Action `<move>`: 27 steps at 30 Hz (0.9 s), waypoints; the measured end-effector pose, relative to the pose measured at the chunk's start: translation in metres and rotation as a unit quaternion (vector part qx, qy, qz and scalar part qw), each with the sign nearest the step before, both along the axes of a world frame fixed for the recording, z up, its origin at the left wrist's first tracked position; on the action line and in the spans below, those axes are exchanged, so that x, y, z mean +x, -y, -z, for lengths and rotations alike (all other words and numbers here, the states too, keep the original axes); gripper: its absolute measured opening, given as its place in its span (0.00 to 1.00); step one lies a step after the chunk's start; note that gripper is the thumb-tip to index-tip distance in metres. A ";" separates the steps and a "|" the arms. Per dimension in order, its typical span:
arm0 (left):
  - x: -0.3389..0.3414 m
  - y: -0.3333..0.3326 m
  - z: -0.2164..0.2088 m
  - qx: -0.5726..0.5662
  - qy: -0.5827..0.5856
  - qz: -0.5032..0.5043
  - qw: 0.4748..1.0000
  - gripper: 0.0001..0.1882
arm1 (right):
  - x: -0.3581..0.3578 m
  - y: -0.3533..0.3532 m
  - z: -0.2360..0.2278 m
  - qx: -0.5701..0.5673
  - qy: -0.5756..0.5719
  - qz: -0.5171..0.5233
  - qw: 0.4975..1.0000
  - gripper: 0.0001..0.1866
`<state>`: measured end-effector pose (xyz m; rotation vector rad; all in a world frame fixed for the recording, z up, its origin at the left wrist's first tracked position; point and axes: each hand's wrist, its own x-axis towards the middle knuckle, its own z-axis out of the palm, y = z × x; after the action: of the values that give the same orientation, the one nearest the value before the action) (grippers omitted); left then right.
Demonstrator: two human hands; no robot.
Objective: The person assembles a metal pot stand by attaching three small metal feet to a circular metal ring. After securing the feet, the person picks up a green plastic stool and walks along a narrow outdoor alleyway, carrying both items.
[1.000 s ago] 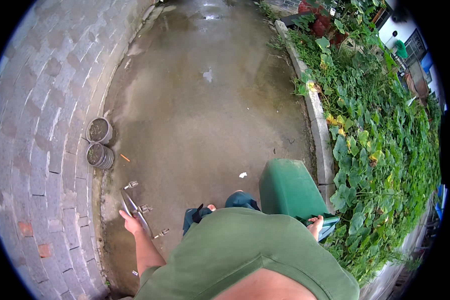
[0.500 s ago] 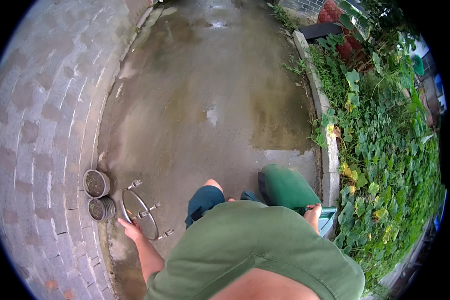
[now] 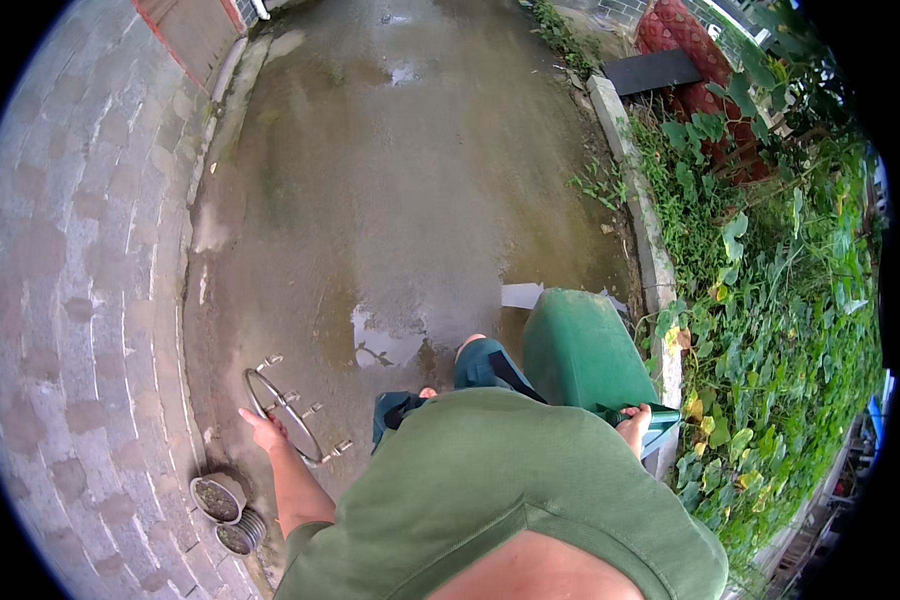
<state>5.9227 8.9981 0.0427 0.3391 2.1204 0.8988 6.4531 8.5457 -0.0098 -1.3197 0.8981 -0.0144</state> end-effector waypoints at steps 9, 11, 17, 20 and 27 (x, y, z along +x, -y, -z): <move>0.232 -0.287 -0.009 0.148 0.050 0.024 0.987 0.32 | 0.246 -0.313 0.062 0.051 0.050 -0.101 0.992 0.08; 0.277 -0.320 -0.027 0.130 0.023 0.003 0.991 0.32 | 0.289 -0.367 0.063 -0.013 0.052 -0.133 0.990 0.09; 0.388 -0.457 -0.014 0.023 -0.036 -0.009 0.999 0.34 | 0.477 -0.537 0.021 0.052 -0.042 -0.052 0.996 0.09; 0.425 -0.540 0.046 -0.042 -0.070 -0.015 0.997 0.37 | 0.531 -0.633 0.029 0.017 -0.031 -0.066 0.997 0.12; 0.613 -0.824 0.083 -0.053 -0.047 0.066 0.995 0.41 | 0.664 -0.864 0.015 -0.023 0.006 -0.028 0.999 0.10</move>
<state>6.5357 9.8219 -0.0405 0.4689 2.1941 0.7040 7.1169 9.4100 -0.0252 -1.3863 0.8553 -0.0003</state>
